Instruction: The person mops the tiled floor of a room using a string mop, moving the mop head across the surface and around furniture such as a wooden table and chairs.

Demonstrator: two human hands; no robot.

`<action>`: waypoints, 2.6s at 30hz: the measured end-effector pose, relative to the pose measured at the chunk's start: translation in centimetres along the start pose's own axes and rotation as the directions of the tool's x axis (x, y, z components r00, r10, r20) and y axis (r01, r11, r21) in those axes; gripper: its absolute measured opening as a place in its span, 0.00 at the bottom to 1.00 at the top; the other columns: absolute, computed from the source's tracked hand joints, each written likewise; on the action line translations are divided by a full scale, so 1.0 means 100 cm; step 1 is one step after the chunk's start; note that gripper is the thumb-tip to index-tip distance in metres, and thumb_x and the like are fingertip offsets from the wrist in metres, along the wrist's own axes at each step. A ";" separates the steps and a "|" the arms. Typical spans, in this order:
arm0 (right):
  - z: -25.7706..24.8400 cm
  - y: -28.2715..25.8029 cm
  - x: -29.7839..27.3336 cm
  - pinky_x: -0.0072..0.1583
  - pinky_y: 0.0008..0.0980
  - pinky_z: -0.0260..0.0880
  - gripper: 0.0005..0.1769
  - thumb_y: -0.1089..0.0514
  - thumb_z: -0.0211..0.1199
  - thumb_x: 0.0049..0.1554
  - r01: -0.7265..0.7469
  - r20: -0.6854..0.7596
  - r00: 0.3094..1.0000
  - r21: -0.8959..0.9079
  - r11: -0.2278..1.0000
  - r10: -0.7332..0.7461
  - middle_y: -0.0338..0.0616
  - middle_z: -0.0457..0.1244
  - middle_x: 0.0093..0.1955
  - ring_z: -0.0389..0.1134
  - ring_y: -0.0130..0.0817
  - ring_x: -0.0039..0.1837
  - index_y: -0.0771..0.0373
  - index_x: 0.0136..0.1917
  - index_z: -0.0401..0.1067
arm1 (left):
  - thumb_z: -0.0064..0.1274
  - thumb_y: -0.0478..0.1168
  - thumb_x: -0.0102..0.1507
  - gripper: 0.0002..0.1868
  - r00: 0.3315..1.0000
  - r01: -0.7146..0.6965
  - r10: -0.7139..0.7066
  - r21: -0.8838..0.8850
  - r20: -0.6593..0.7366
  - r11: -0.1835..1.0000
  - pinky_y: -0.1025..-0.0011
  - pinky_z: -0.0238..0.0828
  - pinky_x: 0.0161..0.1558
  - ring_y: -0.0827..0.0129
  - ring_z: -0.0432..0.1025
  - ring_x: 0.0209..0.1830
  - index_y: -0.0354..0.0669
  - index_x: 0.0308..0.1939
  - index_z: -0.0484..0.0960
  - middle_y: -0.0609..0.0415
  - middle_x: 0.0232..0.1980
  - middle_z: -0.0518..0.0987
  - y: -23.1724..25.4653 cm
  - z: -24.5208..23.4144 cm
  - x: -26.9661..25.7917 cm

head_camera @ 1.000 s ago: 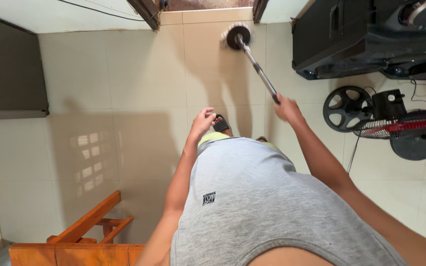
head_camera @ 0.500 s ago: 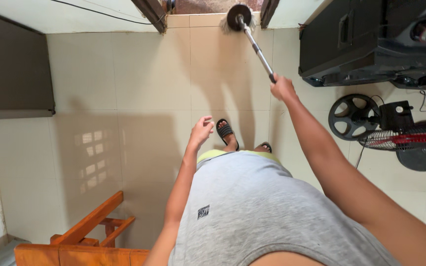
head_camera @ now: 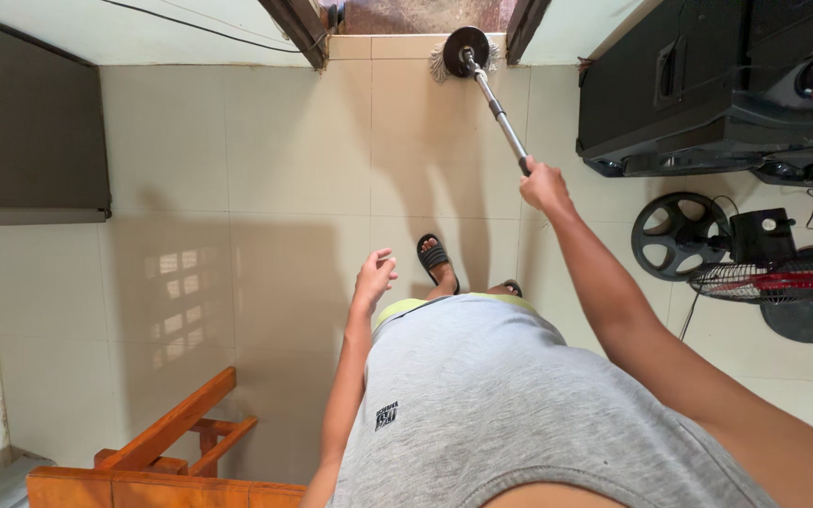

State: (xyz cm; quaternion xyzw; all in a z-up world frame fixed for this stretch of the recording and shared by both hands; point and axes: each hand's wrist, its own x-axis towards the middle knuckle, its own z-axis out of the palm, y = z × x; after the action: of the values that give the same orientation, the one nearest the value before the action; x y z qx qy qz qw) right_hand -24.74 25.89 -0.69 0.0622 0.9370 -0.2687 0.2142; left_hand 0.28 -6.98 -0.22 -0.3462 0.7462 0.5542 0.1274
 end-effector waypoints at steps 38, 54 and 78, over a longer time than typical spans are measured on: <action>-0.018 -0.022 0.019 0.55 0.48 0.74 0.33 0.50 0.58 0.60 -0.209 0.121 0.976 0.327 0.922 0.179 0.54 0.70 0.56 0.74 0.51 0.56 0.42 0.78 0.60 | 0.52 0.47 0.64 0.26 0.998 -0.068 0.068 -0.006 0.015 0.998 0.70 0.76 0.41 0.72 0.78 0.41 0.46 0.66 0.75 0.52 0.54 0.83 0.023 0.002 0.009; -0.026 -0.007 0.014 0.51 0.45 0.73 0.25 0.48 0.58 0.63 -0.047 0.036 0.998 0.039 0.998 0.046 0.56 0.70 0.49 0.73 0.48 0.47 0.51 0.73 0.68 | 0.52 0.48 0.64 0.26 0.998 -0.063 0.064 -0.022 0.011 0.998 0.70 0.76 0.41 0.72 0.78 0.41 0.47 0.66 0.75 0.54 0.54 0.82 0.025 0.003 0.008; -0.020 0.088 -0.150 0.28 0.31 0.54 0.30 0.63 0.58 0.58 -0.255 0.373 0.927 0.556 0.792 0.036 0.35 0.55 0.29 0.54 0.27 0.26 0.45 0.73 0.65 | 0.52 0.47 0.64 0.26 0.997 -0.039 0.038 0.009 0.068 0.999 0.70 0.77 0.40 0.72 0.78 0.40 0.46 0.65 0.75 0.52 0.53 0.83 0.006 0.017 0.018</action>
State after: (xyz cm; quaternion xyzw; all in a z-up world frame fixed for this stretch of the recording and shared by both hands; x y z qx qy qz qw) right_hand -9.89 34.35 3.17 0.1515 0.7453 -0.5376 0.3640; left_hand -1.80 -6.02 -1.41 -0.3121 0.7507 0.5643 0.1436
